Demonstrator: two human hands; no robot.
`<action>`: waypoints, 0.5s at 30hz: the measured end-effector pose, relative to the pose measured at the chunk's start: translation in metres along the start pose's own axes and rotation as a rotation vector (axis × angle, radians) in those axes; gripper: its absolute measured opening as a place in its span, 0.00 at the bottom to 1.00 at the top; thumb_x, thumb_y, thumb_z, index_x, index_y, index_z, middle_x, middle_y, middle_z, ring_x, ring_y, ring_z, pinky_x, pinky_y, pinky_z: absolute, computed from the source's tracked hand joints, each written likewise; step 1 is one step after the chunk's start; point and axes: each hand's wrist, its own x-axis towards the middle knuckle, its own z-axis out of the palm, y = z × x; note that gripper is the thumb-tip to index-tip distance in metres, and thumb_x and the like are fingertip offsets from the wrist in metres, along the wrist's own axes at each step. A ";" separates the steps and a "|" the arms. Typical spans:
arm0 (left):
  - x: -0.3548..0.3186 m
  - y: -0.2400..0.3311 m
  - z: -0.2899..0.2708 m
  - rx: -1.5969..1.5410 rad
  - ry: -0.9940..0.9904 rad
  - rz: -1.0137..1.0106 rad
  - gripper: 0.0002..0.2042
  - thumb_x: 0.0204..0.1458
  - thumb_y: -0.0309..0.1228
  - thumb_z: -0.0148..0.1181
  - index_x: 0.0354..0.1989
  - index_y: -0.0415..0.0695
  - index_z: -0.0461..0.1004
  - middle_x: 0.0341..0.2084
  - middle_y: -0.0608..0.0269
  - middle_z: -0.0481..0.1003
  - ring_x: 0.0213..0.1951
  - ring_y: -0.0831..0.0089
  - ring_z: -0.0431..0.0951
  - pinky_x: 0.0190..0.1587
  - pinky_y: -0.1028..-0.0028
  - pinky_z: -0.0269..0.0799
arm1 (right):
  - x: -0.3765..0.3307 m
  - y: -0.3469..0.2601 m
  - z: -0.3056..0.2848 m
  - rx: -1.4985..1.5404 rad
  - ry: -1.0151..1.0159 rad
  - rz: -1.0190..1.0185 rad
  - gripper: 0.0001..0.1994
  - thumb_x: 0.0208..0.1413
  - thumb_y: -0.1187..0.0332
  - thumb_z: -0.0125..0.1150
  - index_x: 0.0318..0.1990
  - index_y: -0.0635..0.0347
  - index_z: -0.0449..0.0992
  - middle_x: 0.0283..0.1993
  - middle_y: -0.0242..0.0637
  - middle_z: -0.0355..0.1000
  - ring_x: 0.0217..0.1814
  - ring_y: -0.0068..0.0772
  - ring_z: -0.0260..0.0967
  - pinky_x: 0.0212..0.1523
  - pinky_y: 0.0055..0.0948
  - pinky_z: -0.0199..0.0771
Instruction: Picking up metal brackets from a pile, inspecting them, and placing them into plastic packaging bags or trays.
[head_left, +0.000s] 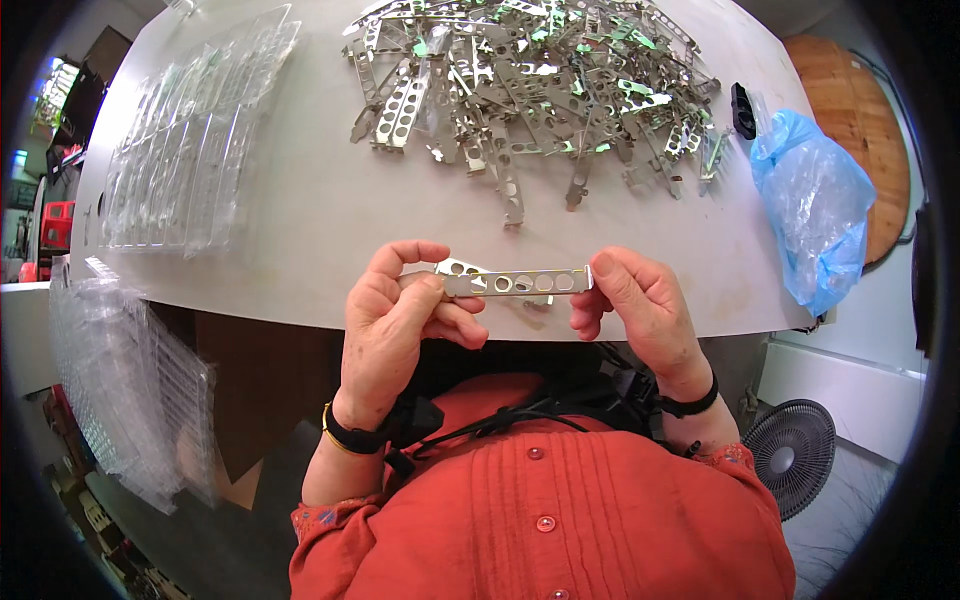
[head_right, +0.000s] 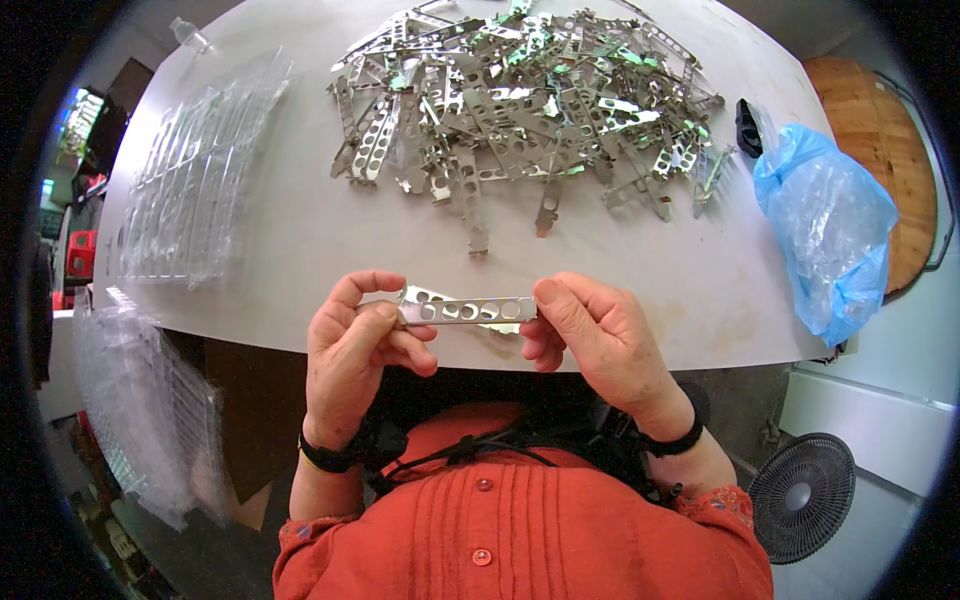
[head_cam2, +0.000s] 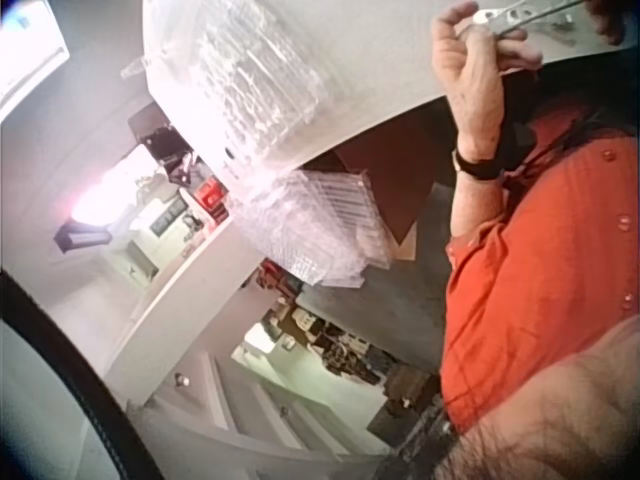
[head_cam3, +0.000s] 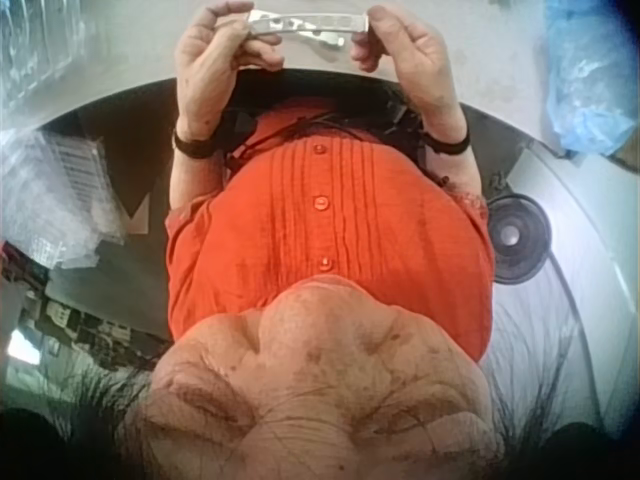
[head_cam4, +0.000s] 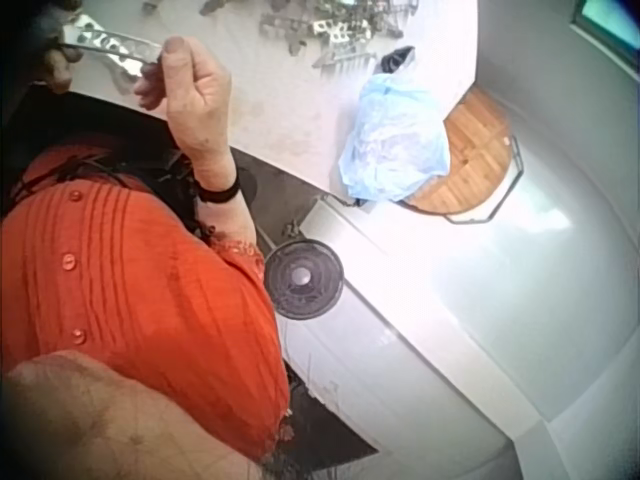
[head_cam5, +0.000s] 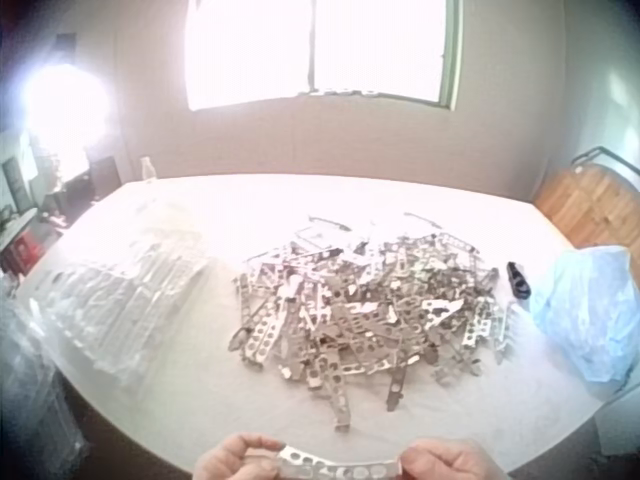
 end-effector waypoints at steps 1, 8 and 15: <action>-0.001 -0.001 0.000 -0.004 0.002 0.001 0.14 0.63 0.22 0.44 0.55 0.29 0.61 0.26 0.50 0.78 0.28 0.65 0.84 0.32 0.72 0.84 | 0.000 0.000 0.000 0.000 -0.005 0.000 0.20 0.72 0.56 0.49 0.36 0.65 0.75 0.27 0.33 0.75 0.27 0.20 0.73 0.29 0.21 0.75; -0.003 0.001 -0.001 0.004 -0.006 -0.007 0.14 0.63 0.22 0.44 0.55 0.29 0.61 0.26 0.51 0.78 0.29 0.65 0.84 0.33 0.71 0.84 | -0.002 0.000 0.003 0.022 0.008 0.004 0.20 0.72 0.56 0.49 0.35 0.64 0.75 0.27 0.31 0.74 0.27 0.19 0.72 0.29 0.21 0.74; -0.003 -0.003 -0.005 0.003 -0.046 0.012 0.13 0.65 0.22 0.42 0.56 0.29 0.60 0.32 0.45 0.78 0.30 0.66 0.84 0.36 0.72 0.84 | -0.002 0.002 0.001 -0.012 -0.007 0.010 0.21 0.72 0.55 0.48 0.35 0.64 0.74 0.27 0.32 0.74 0.26 0.19 0.71 0.29 0.21 0.73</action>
